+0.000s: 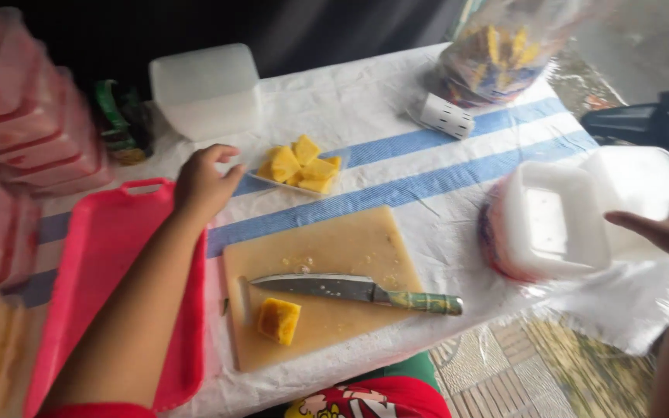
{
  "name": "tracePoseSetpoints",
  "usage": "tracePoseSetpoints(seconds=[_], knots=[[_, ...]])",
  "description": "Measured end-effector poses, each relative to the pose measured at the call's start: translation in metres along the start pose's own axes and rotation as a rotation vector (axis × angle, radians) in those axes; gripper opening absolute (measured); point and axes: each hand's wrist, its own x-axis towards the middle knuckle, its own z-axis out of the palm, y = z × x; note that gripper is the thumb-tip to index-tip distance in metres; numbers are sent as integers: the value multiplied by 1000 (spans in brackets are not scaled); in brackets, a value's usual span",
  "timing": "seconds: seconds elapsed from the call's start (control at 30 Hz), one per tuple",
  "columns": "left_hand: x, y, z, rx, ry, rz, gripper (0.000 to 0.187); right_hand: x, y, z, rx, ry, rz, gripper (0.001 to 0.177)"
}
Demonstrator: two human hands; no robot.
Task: Cutting pineapple into chunks and labeling plastic containers filled with fruit
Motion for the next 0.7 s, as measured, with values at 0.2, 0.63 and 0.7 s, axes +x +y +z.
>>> tracePoseSetpoints(seconds=[0.2, 0.63, 0.7], knots=[[-19, 36, -31, 32, -182, -222, 30, -12, -33, -21, -338, -98, 169, 114], [-20, 10, -16, 58, -156, -193, 32, 17, -9, -21, -375, -184, 192, 113], [-17, 15, -18, 71, -141, -202, 33, 13, -20, -24, -323, -215, 203, 112]])
